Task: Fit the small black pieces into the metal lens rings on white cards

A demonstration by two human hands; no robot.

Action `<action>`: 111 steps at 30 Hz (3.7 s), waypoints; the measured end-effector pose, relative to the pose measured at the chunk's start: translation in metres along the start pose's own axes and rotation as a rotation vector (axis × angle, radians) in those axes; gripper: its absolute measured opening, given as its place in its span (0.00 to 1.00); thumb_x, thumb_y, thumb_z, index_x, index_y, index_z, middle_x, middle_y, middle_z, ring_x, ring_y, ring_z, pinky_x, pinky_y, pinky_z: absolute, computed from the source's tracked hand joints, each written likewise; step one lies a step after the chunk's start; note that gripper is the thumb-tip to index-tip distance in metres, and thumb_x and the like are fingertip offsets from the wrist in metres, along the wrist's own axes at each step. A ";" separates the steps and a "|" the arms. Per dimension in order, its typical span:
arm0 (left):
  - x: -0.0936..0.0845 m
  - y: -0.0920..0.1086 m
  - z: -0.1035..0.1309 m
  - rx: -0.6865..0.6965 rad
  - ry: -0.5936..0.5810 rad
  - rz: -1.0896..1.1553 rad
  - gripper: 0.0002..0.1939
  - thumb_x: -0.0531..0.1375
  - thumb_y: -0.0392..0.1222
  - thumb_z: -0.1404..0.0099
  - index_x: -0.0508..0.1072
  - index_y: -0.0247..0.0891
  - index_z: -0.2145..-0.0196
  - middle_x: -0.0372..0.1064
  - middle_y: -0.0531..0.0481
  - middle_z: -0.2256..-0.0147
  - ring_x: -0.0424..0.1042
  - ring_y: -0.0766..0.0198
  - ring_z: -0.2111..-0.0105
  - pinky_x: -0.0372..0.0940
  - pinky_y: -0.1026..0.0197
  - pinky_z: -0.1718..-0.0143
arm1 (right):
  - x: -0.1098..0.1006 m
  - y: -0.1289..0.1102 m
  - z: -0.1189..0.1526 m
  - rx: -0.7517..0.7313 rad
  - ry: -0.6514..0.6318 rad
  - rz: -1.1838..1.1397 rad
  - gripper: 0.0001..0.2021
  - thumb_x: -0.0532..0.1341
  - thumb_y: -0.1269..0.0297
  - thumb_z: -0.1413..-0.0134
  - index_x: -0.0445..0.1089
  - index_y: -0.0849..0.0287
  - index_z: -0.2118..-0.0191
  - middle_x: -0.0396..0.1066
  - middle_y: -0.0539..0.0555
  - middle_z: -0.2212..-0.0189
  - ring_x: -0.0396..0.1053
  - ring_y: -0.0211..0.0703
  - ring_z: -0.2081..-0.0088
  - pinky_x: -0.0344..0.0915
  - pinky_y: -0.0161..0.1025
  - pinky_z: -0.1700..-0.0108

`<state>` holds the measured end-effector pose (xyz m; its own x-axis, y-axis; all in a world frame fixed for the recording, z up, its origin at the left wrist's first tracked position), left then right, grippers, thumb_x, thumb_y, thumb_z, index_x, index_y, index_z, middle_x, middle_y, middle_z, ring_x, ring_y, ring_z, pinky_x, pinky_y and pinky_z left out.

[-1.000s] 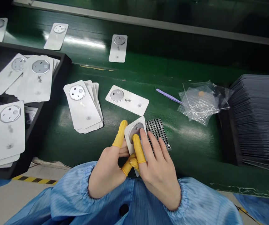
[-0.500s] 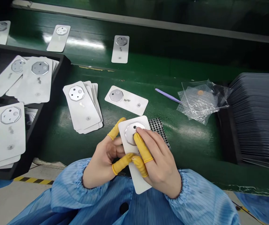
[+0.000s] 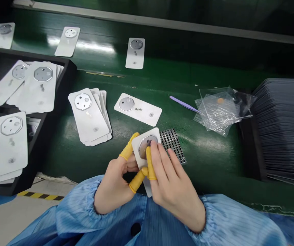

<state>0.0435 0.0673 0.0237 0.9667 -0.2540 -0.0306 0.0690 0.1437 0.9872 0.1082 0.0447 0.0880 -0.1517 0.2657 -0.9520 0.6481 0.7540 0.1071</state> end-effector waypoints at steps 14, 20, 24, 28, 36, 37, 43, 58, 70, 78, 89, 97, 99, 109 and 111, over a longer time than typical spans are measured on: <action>0.002 0.005 -0.002 0.040 0.006 -0.280 0.23 0.57 0.31 0.42 0.67 0.35 0.47 0.76 0.43 0.65 0.77 0.55 0.66 0.74 0.55 0.64 | -0.001 0.003 0.001 -0.056 0.041 -0.073 0.16 0.52 0.78 0.43 0.66 0.80 0.51 0.65 0.78 0.47 0.68 0.65 0.48 0.70 0.55 0.50; -0.001 -0.002 -0.006 0.054 0.056 -0.246 0.21 0.58 0.28 0.45 0.68 0.37 0.53 0.76 0.44 0.63 0.77 0.55 0.65 0.74 0.57 0.65 | 0.024 0.015 0.004 0.049 0.018 -0.370 0.18 0.51 0.76 0.41 0.60 0.77 0.45 0.58 0.79 0.43 0.57 0.63 0.39 0.68 0.58 0.48; 0.005 -0.001 -0.009 0.023 -0.019 0.095 0.29 0.58 0.28 0.41 0.59 0.39 0.42 0.75 0.42 0.57 0.77 0.54 0.61 0.74 0.56 0.63 | 0.022 0.035 0.011 0.148 0.175 -0.641 0.23 0.51 0.72 0.39 0.55 0.71 0.39 0.57 0.73 0.41 0.57 0.58 0.40 0.66 0.59 0.47; 0.009 0.005 -0.009 0.038 -0.050 0.306 0.33 0.58 0.29 0.38 0.54 0.44 0.39 0.72 0.42 0.52 0.76 0.53 0.57 0.73 0.56 0.61 | 0.011 0.038 0.012 0.129 0.261 -0.631 0.26 0.55 0.75 0.42 0.55 0.71 0.38 0.60 0.72 0.42 0.60 0.58 0.42 0.67 0.57 0.48; 0.011 0.010 -0.005 -0.001 -0.078 0.462 0.30 0.59 0.30 0.37 0.57 0.46 0.40 0.73 0.44 0.53 0.77 0.56 0.59 0.73 0.61 0.62 | -0.005 0.039 0.011 0.083 0.324 -0.607 0.25 0.57 0.77 0.45 0.59 0.75 0.41 0.63 0.74 0.46 0.63 0.59 0.44 0.70 0.55 0.50; 0.011 0.011 -0.004 0.003 -0.076 0.460 0.30 0.60 0.30 0.37 0.58 0.47 0.40 0.73 0.44 0.53 0.77 0.56 0.59 0.73 0.61 0.62 | -0.006 0.039 0.011 0.076 0.318 -0.593 0.24 0.57 0.76 0.44 0.59 0.75 0.42 0.63 0.74 0.46 0.63 0.59 0.44 0.70 0.55 0.50; 0.009 0.008 -0.002 0.029 -0.048 0.305 0.39 0.61 0.27 0.40 0.53 0.50 0.37 0.72 0.45 0.50 0.75 0.53 0.55 0.73 0.60 0.59 | -0.006 0.021 0.006 -0.046 0.204 -0.301 0.17 0.56 0.76 0.44 0.66 0.75 0.49 0.65 0.76 0.47 0.61 0.64 0.43 0.67 0.59 0.48; 0.003 0.006 -0.014 -0.045 -0.029 0.633 0.22 0.62 0.33 0.38 0.67 0.39 0.47 0.78 0.46 0.62 0.77 0.63 0.67 0.72 0.65 0.66 | 0.033 0.093 0.041 0.909 0.492 -1.185 0.24 0.65 0.72 0.47 0.66 0.48 0.45 0.75 0.51 0.53 0.75 0.45 0.55 0.77 0.44 0.56; -0.031 -0.002 -0.018 -0.027 0.370 0.369 0.08 0.66 0.40 0.42 0.79 0.31 0.71 0.77 0.47 0.77 0.73 0.67 0.79 0.66 0.71 0.78 | 0.045 0.076 0.037 0.954 0.545 -1.319 0.24 0.65 0.73 0.47 0.67 0.50 0.45 0.78 0.51 0.60 0.78 0.44 0.64 0.79 0.34 0.67; -0.049 -0.005 -0.023 -0.031 0.305 0.307 0.12 0.67 0.44 0.43 0.79 0.31 0.68 0.79 0.43 0.71 0.77 0.59 0.71 0.72 0.63 0.72 | 0.046 0.070 0.036 0.780 0.492 -1.139 0.26 0.62 0.72 0.44 0.60 0.54 0.40 0.76 0.55 0.56 0.77 0.47 0.60 0.79 0.41 0.61; -0.256 -0.017 -0.045 -0.097 0.817 -0.189 0.23 0.70 0.50 0.54 0.75 0.28 0.66 0.76 0.39 0.70 0.76 0.49 0.67 0.70 0.51 0.65 | 0.086 0.044 0.057 0.285 0.209 -0.625 0.16 0.56 0.73 0.41 0.66 0.60 0.48 0.56 0.64 0.38 0.50 0.61 0.35 0.60 0.68 0.41; -0.196 0.021 -0.004 0.163 0.951 -0.725 0.26 0.63 0.44 0.42 0.68 0.29 0.47 0.61 0.36 0.43 0.59 0.45 0.42 0.57 0.49 0.43 | 0.068 0.055 0.053 0.429 0.340 -0.689 0.20 0.59 0.77 0.43 0.65 0.57 0.45 0.67 0.62 0.45 0.58 0.55 0.38 0.64 0.62 0.43; -0.138 0.000 -0.001 0.115 0.662 -0.504 0.19 0.61 0.45 0.38 0.72 0.32 0.53 0.70 0.38 0.52 0.69 0.51 0.51 0.64 0.51 0.49 | 0.061 0.056 0.052 0.436 0.364 -0.715 0.20 0.59 0.77 0.44 0.66 0.57 0.46 0.68 0.62 0.46 0.60 0.55 0.40 0.65 0.61 0.44; 0.004 -0.082 -0.004 -0.310 0.182 0.292 0.23 0.68 0.52 0.47 0.77 0.28 0.62 0.78 0.40 0.68 0.77 0.57 0.68 0.74 0.58 0.66 | 0.047 0.051 0.052 0.393 0.377 -0.719 0.20 0.60 0.75 0.45 0.66 0.56 0.47 0.72 0.59 0.54 0.70 0.49 0.51 0.66 0.59 0.45; 0.003 -0.079 -0.004 -0.282 0.163 0.254 0.20 0.67 0.49 0.45 0.77 0.29 0.61 0.79 0.40 0.66 0.77 0.56 0.67 0.74 0.58 0.64 | 0.043 0.043 0.047 0.302 0.352 -0.692 0.19 0.58 0.77 0.44 0.66 0.58 0.47 0.72 0.59 0.56 0.70 0.47 0.53 0.68 0.57 0.46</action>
<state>0.0419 0.0587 -0.0550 0.9866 -0.0250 0.1615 -0.1337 0.4445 0.8858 0.1649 0.0605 0.0381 -0.7814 0.0112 -0.6240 0.4872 0.6358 -0.5987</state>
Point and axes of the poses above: each hand's wrist, its own z-axis away from the middle knuckle, its own x-axis out of the palm, y = z × x, the point moved 10 cm from there along -z, towards the middle knuckle
